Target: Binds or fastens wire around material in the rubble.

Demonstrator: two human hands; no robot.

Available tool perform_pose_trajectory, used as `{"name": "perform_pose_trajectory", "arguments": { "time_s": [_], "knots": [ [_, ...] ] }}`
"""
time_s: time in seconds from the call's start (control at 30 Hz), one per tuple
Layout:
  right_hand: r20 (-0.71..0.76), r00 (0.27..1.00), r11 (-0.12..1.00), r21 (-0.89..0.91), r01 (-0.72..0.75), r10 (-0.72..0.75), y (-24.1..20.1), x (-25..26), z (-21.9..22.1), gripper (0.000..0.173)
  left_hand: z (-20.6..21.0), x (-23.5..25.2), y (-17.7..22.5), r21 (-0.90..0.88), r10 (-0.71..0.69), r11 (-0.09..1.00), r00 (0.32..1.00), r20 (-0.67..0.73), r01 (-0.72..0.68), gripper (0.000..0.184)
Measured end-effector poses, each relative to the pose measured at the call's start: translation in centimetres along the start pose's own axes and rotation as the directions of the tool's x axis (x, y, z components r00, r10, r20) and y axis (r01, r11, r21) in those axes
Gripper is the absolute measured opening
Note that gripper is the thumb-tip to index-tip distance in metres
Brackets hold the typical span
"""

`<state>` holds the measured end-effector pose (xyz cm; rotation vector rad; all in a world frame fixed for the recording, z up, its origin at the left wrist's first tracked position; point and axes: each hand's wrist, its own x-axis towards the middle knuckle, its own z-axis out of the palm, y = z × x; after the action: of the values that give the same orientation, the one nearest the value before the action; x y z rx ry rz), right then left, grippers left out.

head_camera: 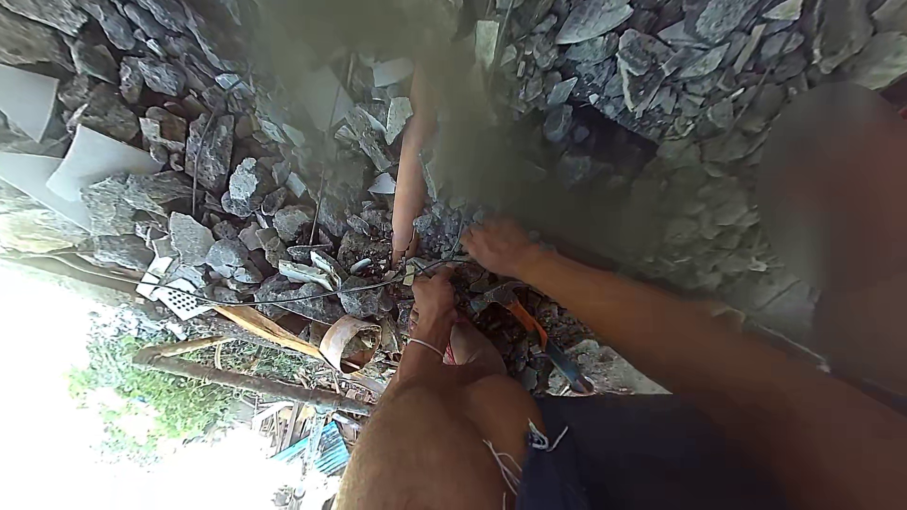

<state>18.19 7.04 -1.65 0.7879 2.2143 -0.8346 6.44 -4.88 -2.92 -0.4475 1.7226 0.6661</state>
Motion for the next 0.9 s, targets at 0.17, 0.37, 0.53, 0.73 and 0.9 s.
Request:
{"name": "perform_pose_trajectory", "arguments": {
  "time_s": [0.17, 0.37, 0.53, 0.73, 0.9],
  "knots": [
    [-0.201, 0.977, 0.995, -0.078, 0.056, -0.071, 1.3, 2.4, 2.2, 0.025, 0.2, 0.4, 0.0, -0.064, 0.011, 0.998, 1.0, 0.009, -0.01, 0.009],
    [-0.196, 0.977, 0.984, 0.172, -0.045, 0.079, -0.5, 2.1, 3.9, 0.024, -2.2, 0.0, 0.7, 0.059, 0.065, 0.996, 0.989, 0.132, -0.074, 0.028],
    [-0.169, 0.922, 0.887, 0.377, -0.267, 0.35, -2.6, 2.1, 4.3, 0.034, -3.1, -0.7, -0.2, 0.097, 0.144, 0.983, 0.985, 0.098, -0.153, 0.042],
    [-0.173, 0.824, 0.755, 0.532, -0.382, 0.539, 3.2, -1.2, 1.2, 0.044, -8.6, -3.5, 1.7, 0.467, 0.052, 0.827, 0.869, 0.491, -0.313, 0.032],
    [0.13, 0.917, 0.872, 0.284, -0.398, 0.376, 13.5, -8.9, -6.0, 0.04, -12.4, -5.4, 7.7, 0.554, -0.042, 0.702, 0.75, 0.66, -0.448, 0.042]
  ]
}}
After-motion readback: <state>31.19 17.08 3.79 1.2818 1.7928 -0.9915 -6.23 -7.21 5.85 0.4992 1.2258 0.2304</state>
